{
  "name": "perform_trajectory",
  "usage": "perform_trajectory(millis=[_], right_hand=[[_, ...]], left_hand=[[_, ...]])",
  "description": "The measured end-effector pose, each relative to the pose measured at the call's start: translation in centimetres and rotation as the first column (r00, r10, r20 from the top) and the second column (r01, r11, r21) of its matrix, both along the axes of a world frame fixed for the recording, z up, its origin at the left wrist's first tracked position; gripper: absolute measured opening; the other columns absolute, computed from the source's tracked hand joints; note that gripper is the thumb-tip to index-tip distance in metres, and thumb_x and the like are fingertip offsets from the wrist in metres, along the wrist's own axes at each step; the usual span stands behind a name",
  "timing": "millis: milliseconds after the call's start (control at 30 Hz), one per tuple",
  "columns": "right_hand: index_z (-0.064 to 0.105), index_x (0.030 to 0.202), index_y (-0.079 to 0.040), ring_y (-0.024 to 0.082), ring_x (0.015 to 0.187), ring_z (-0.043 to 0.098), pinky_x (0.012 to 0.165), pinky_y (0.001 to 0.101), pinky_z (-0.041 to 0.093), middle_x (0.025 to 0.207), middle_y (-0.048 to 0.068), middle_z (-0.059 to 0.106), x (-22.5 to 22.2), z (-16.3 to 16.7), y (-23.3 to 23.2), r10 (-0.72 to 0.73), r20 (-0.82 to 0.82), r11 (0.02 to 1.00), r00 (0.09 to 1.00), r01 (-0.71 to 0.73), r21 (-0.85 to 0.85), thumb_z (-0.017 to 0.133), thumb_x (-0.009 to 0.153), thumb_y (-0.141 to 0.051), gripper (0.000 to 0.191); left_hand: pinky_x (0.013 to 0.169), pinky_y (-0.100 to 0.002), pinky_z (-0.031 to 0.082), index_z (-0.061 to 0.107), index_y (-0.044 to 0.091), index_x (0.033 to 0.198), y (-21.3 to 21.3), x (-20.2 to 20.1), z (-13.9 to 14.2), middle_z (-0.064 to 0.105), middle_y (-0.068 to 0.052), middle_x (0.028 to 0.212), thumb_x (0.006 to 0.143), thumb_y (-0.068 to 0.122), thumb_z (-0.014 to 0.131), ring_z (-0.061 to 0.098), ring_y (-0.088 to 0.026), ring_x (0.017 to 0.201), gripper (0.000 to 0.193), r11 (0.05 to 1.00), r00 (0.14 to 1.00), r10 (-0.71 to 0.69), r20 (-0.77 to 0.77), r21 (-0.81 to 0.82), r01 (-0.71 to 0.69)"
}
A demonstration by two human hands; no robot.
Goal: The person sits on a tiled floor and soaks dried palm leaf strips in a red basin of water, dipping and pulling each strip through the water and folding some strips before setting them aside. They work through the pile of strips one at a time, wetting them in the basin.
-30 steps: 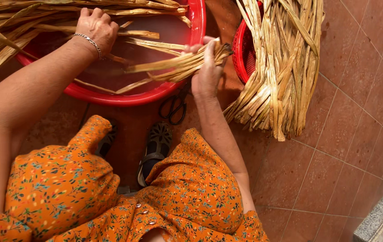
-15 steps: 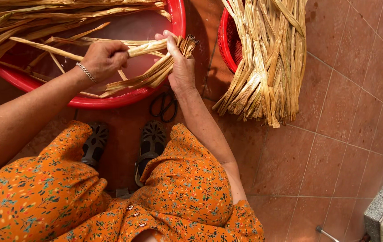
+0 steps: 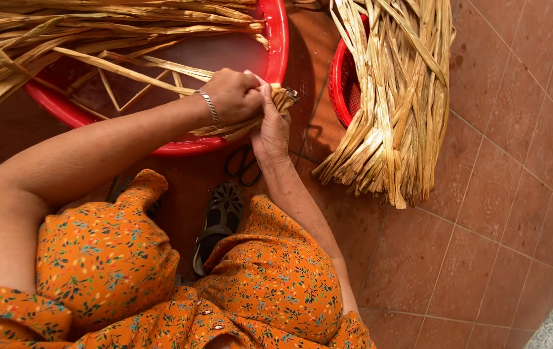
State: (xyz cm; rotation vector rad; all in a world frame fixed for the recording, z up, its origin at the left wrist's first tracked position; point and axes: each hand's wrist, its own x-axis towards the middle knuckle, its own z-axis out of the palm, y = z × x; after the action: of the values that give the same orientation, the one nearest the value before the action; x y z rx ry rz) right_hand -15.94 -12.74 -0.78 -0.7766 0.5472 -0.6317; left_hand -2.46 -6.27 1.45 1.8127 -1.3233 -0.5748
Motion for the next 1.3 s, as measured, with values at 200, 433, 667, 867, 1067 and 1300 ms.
perform_trajectory(millis=[200,433,667,867,1067,1300], right_hand=[[0.066,0.108,0.004,0.030,0.106,0.070,0.103,0.0454,0.056,0.112,0.019,0.071,-0.2,-1.5,-2.9,-0.147,0.011,0.987,0.989,0.146,0.066,0.054,0.106,-0.016,0.024],[0.055,0.093,-0.006,0.025,0.081,0.064,0.091,0.0569,0.056,0.085,0.007,0.062,-3.1,-1.7,-7.9,-0.293,-0.030,0.933,0.956,0.292,0.212,0.051,0.106,-0.022,0.020],[0.054,0.089,-0.008,0.023,0.070,0.058,0.085,0.0569,0.054,0.076,0.006,0.057,-4.3,-0.1,-10.1,-0.403,-0.185,0.892,0.896,0.430,0.139,0.048,0.107,-0.024,0.025],[0.053,0.086,-0.009,0.023,0.064,0.057,0.079,0.0561,0.056,0.071,0.005,0.057,-5.0,1.7,-12.5,-0.350,-0.120,0.902,0.929,0.369,0.225,0.046,0.104,-0.030,0.029],[0.053,0.089,-0.007,0.021,0.060,0.057,0.080,0.0558,0.059,0.069,0.006,0.056,-8.5,3.4,-15.6,-0.640,-0.257,0.721,0.724,0.682,0.124,0.049,0.105,-0.018,0.021],[0.050,0.080,-0.007,0.019,0.053,0.050,0.081,0.0535,0.061,0.064,0.007,0.052,-12.5,5.0,-19.3,-0.715,-0.331,0.623,0.616,0.776,0.099,0.048,0.103,-0.014,0.024]], left_hand=[[0.074,-0.053,0.058,0.076,0.007,0.084,0.9,0.3,1.4,0.070,-0.022,0.072,0.092,0.034,0.048,0.070,-0.041,0.068,0.040,0.945,0.947,-0.144,0.287,0.323,0.046],[0.072,-0.053,0.058,0.072,0.010,0.092,2.4,0.1,0.8,0.070,-0.020,0.072,0.091,0.033,0.043,0.072,-0.039,0.070,0.037,0.923,0.953,-0.200,0.227,0.371,0.105],[0.061,-0.047,0.050,0.072,0.012,0.093,3.6,0.7,0.7,0.058,-0.011,0.058,0.093,0.032,0.041,0.057,-0.027,0.055,0.037,0.914,0.921,-0.256,0.295,0.384,0.132],[0.043,-0.041,0.040,0.070,0.010,0.094,4.8,1.8,1.5,0.044,-0.001,0.049,0.095,0.028,0.037,0.039,-0.018,0.042,0.037,0.872,0.916,-0.299,0.266,0.466,0.149],[0.048,-0.048,0.046,0.071,0.016,0.100,7.6,3.6,0.9,0.052,-0.009,0.050,0.093,0.029,0.040,0.050,-0.028,0.044,0.034,0.903,0.928,-0.224,0.297,0.422,0.083],[0.063,-0.056,0.054,0.066,0.013,0.091,11.9,5.8,-1.1,0.064,-0.019,0.064,0.090,0.029,0.048,0.064,-0.041,0.062,0.024,0.922,0.905,-0.188,0.381,0.387,0.029]])
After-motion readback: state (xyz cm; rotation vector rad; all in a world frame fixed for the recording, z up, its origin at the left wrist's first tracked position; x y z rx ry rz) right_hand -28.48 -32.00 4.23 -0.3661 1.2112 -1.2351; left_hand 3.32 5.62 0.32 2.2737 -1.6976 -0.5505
